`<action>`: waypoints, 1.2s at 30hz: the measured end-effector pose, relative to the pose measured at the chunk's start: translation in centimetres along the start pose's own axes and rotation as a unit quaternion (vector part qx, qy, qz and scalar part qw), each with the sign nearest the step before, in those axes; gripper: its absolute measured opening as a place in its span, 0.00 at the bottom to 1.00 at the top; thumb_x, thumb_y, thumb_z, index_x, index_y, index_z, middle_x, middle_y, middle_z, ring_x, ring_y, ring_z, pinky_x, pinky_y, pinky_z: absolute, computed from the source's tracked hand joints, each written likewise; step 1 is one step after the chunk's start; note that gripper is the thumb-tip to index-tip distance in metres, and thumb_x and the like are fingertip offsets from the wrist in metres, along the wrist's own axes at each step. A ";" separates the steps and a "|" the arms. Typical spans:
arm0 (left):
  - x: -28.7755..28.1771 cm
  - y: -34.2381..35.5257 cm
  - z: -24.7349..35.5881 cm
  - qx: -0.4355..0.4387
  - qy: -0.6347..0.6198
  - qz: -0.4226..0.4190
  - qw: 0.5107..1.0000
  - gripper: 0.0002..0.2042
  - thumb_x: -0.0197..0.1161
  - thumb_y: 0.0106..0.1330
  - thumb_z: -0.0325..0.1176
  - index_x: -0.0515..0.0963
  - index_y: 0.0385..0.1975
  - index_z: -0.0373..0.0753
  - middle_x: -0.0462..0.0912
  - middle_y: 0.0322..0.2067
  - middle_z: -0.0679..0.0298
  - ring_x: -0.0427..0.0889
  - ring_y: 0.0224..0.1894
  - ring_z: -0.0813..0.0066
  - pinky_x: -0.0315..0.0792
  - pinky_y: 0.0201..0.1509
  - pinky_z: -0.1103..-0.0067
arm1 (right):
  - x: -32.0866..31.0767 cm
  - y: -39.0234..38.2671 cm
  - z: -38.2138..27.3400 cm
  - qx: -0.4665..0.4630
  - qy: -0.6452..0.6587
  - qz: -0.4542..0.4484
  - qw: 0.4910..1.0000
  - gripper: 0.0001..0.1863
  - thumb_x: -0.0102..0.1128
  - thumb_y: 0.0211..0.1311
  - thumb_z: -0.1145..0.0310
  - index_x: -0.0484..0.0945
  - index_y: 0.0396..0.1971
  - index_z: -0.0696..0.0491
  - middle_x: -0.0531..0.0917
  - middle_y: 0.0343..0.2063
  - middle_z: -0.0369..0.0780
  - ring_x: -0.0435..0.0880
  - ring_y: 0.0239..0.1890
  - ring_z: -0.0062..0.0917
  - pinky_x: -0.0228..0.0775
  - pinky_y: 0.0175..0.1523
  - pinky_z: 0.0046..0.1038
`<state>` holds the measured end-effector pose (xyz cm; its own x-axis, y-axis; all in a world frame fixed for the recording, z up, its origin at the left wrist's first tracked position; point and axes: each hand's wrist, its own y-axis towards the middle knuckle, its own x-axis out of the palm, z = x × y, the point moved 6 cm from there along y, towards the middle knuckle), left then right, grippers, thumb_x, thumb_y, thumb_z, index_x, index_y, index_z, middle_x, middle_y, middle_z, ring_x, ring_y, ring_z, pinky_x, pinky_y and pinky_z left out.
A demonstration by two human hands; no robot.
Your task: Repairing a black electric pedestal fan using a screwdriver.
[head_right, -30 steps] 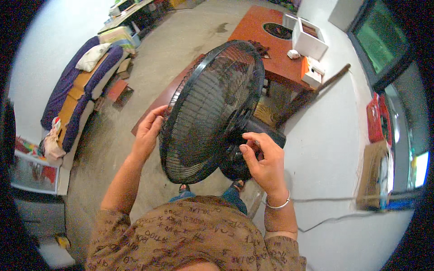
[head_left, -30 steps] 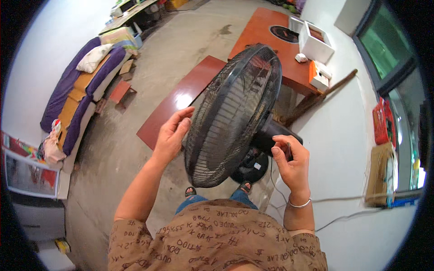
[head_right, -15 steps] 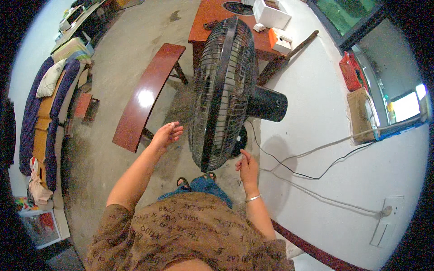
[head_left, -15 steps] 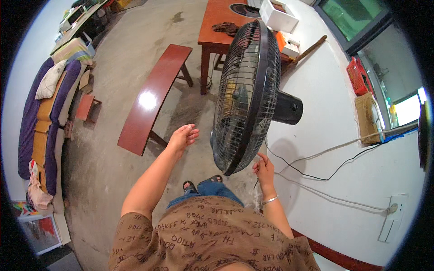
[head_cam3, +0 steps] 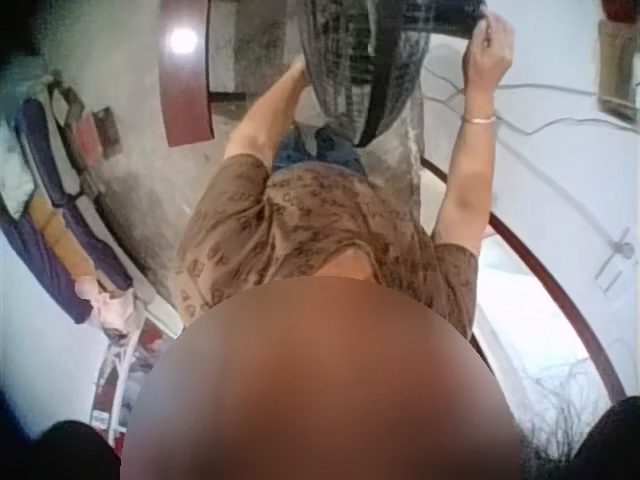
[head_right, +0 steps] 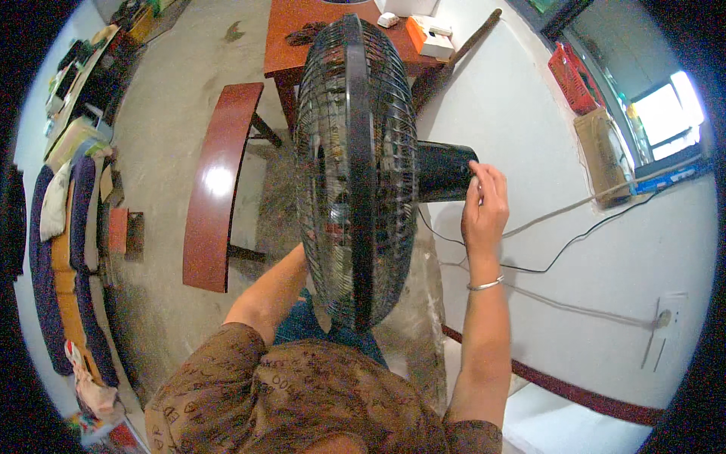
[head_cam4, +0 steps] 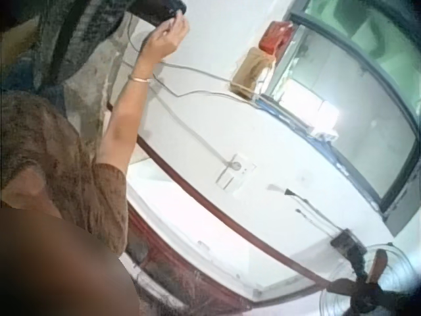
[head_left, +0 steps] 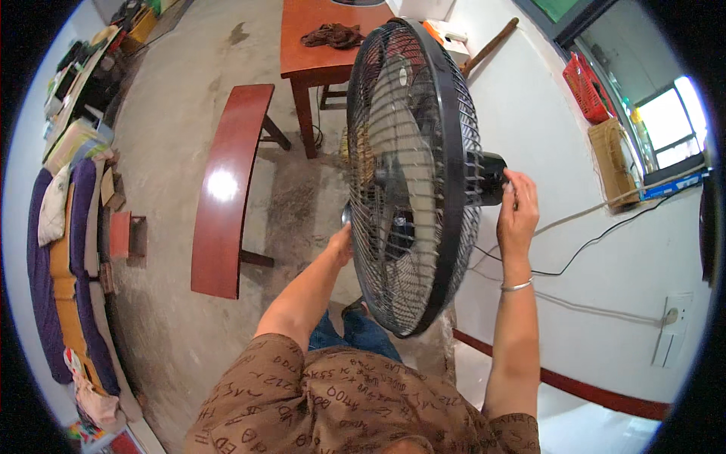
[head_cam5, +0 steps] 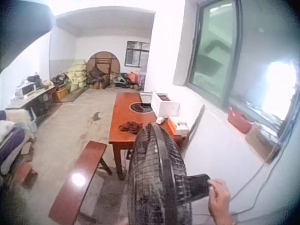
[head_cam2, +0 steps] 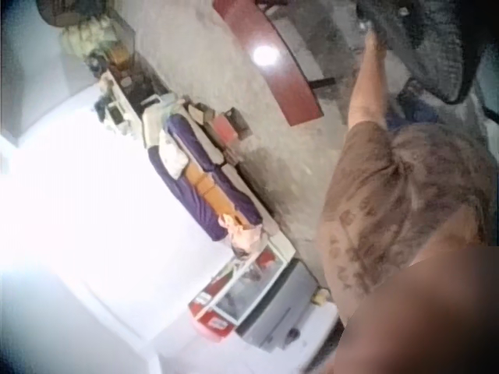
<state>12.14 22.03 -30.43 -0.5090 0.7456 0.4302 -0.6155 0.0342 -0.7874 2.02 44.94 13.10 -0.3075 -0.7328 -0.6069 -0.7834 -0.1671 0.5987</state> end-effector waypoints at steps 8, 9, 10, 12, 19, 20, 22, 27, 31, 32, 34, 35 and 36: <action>10.1 -6.2 3.2 -0.106 -0.104 -0.174 0.974 0.22 0.41 0.72 0.50 0.75 0.48 0.40 0.78 0.47 0.59 0.76 0.49 0.63 0.66 0.59 0.66 | 2.1 -0.5 3.1 -0.005 -0.175 -0.096 0.980 0.16 0.46 0.65 0.75 0.74 0.52 0.52 0.78 0.50 0.42 0.77 0.52 0.31 0.68 0.57 0.28; 9.2 -6.1 4.0 -0.104 -0.125 -0.186 0.969 0.19 0.44 0.71 0.46 0.77 0.45 0.40 0.80 0.44 0.59 0.77 0.46 0.64 0.68 0.56 0.67 | 2.7 -1.2 4.9 0.076 -0.058 -0.047 0.994 0.17 0.47 0.65 0.74 0.74 0.53 0.52 0.77 0.52 0.41 0.77 0.53 0.29 0.67 0.58 0.27; 8.2 -5.4 4.1 -0.106 -0.124 -0.183 0.970 0.19 0.44 0.71 0.46 0.77 0.45 0.40 0.80 0.44 0.59 0.77 0.46 0.64 0.68 0.56 0.67 | 3.6 -1.4 5.5 0.162 0.059 0.001 0.985 0.17 0.48 0.65 0.73 0.74 0.54 0.51 0.76 0.53 0.40 0.77 0.53 0.27 0.67 0.58 0.26; 7.3 -4.2 4.0 -0.089 -0.091 -0.235 0.964 0.18 0.46 0.71 0.43 0.77 0.45 0.37 0.81 0.42 0.58 0.79 0.42 0.63 0.72 0.51 0.68 | 4.1 -1.2 4.1 0.091 -0.027 -0.021 0.995 0.18 0.52 0.65 0.69 0.74 0.54 0.51 0.74 0.55 0.39 0.76 0.54 0.24 0.67 0.58 0.24; 6.0 1.2 2.0 -0.008 -0.228 -0.309 0.923 0.18 0.48 0.71 0.38 0.74 0.50 0.32 0.80 0.45 0.52 0.81 0.44 0.63 0.76 0.50 0.68 | 5.7 -0.3 7.0 0.189 -0.093 -0.096 0.973 0.19 0.54 0.62 0.67 0.75 0.54 0.47 0.76 0.52 0.38 0.76 0.55 0.25 0.71 0.54 0.25; 6.5 1.5 1.4 -0.016 -0.224 -0.312 0.923 0.18 0.48 0.71 0.38 0.74 0.50 0.32 0.80 0.45 0.52 0.81 0.44 0.63 0.76 0.50 0.68 | 5.5 -0.8 7.8 0.207 -0.105 -0.104 0.967 0.19 0.55 0.61 0.67 0.75 0.54 0.47 0.76 0.51 0.37 0.76 0.55 0.25 0.71 0.54 0.26; 6.6 1.0 0.5 -0.018 -0.085 -0.343 0.935 0.17 0.48 0.71 0.38 0.74 0.51 0.33 0.80 0.45 0.52 0.81 0.44 0.62 0.75 0.51 0.68 | 4.6 -0.3 -0.2 0.017 -0.227 -0.065 0.971 0.18 0.56 0.58 0.69 0.78 0.50 0.45 0.77 0.51 0.34 0.76 0.54 0.27 0.73 0.52 0.27; 7.1 0.2 -0.2 -0.004 0.273 -0.412 0.869 0.17 0.50 0.69 0.38 0.74 0.51 0.35 0.80 0.46 0.53 0.80 0.47 0.62 0.74 0.52 0.66 | 3.6 0.8 -1.1 -0.044 -0.043 -0.023 0.998 0.15 0.53 0.57 0.78 0.79 0.44 0.52 0.81 0.46 0.39 0.78 0.52 0.34 0.71 0.55 0.30; 5.1 -1.6 0.7 0.029 0.534 -0.424 0.731 0.17 0.51 0.68 0.37 0.74 0.52 0.36 0.79 0.47 0.53 0.79 0.48 0.61 0.73 0.53 0.65 | -0.2 -1.2 -3.4 -0.015 -0.024 0.057 0.998 0.13 0.48 0.61 0.79 0.78 0.43 0.57 0.82 0.43 0.45 0.80 0.49 0.35 0.70 0.54 0.31; 4.7 -1.7 1.4 0.041 0.594 -0.419 0.686 0.18 0.51 0.67 0.37 0.74 0.52 0.37 0.79 0.47 0.54 0.79 0.49 0.61 0.72 0.54 0.65 | -1.2 -2.1 -3.9 -0.007 -0.032 0.100 0.995 0.13 0.48 0.61 0.80 0.78 0.43 0.58 0.82 0.41 0.45 0.81 0.46 0.34 0.71 0.52 0.30; 4.4 -2.1 3.0 0.063 0.703 -0.405 0.582 0.18 0.52 0.66 0.37 0.74 0.53 0.37 0.79 0.48 0.54 0.78 0.50 0.61 0.72 0.54 0.65 | -2.2 -6.7 -1.9 0.109 -0.016 0.096 0.989 0.12 0.47 0.61 0.80 0.78 0.41 0.59 0.83 0.34 0.43 0.82 0.38 0.31 0.71 0.47 0.27; 4.0 -2.4 3.7 0.074 0.749 -0.397 0.524 0.18 0.52 0.66 0.37 0.74 0.53 0.38 0.79 0.48 0.54 0.78 0.50 0.61 0.71 0.55 0.64 | -2.3 -9.7 -0.9 0.188 -0.004 0.077 0.979 0.11 0.47 0.63 0.78 0.78 0.40 0.59 0.82 0.31 0.42 0.81 0.35 0.30 0.71 0.43 0.26; 3.5 -2.9 4.3 0.084 0.792 -0.386 0.465 0.18 0.52 0.66 0.37 0.74 0.53 0.38 0.79 0.48 0.54 0.78 0.50 0.61 0.71 0.55 0.64 | -2.1 -13.0 0.0 0.265 0.011 0.056 0.963 0.10 0.48 0.64 0.76 0.78 0.39 0.59 0.82 0.28 0.41 0.80 0.32 0.29 0.70 0.40 0.26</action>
<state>9.53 21.65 -24.71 0.9029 0.1141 -0.4145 -0.3538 0.7449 -0.5656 12.89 48.69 6.59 -0.3994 -0.7420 -0.5384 -0.9131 0.2695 0.3060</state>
